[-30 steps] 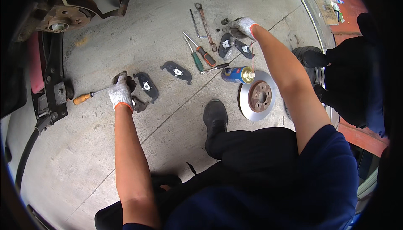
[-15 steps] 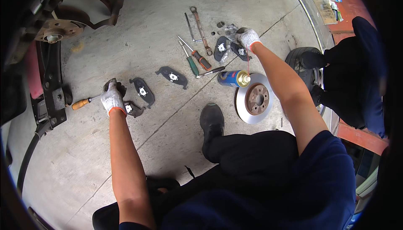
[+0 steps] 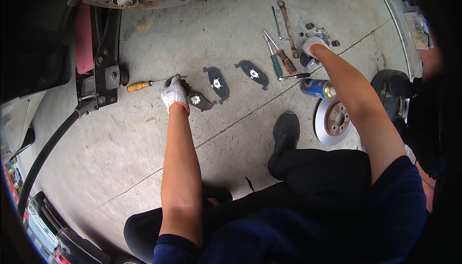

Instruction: The person removes the old brake pads from the caliper, opens a new box of brake pads, and compares the new pads with the old ones. The person then places the new brake pads into the caliper assembly.

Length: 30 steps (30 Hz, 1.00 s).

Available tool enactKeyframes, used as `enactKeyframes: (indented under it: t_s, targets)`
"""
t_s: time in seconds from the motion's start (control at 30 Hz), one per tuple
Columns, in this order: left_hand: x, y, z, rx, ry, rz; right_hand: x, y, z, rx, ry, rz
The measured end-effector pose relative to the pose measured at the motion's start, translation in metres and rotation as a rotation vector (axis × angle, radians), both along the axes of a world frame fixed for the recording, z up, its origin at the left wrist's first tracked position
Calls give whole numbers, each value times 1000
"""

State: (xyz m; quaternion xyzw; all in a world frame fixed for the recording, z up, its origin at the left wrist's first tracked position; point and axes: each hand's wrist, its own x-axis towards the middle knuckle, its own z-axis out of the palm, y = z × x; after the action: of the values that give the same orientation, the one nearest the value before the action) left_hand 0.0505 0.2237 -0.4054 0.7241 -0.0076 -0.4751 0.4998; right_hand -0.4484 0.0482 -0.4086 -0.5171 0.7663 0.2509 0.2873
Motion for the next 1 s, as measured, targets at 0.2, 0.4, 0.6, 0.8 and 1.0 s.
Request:
enactKeyframes:
  t_s: [0.2,0.4,0.6,0.8,1.0]
  targets:
    - [-4,-4,-5,5,56,-31,18,22,16,-115,3,10]
    - [-16,-11,0,-21,56,-81,-11,13,0,52,-41,-234]
    - [-5,-1,-8,-7,58,-74,6,16,17,-6,-169,-491]
    - [-10,-1,-7,0,61,-105,14,21,41,-81,-177,-294]
    - [-23,-7,-7,-3,57,-141,-3,12,18,-13,-135,-285]
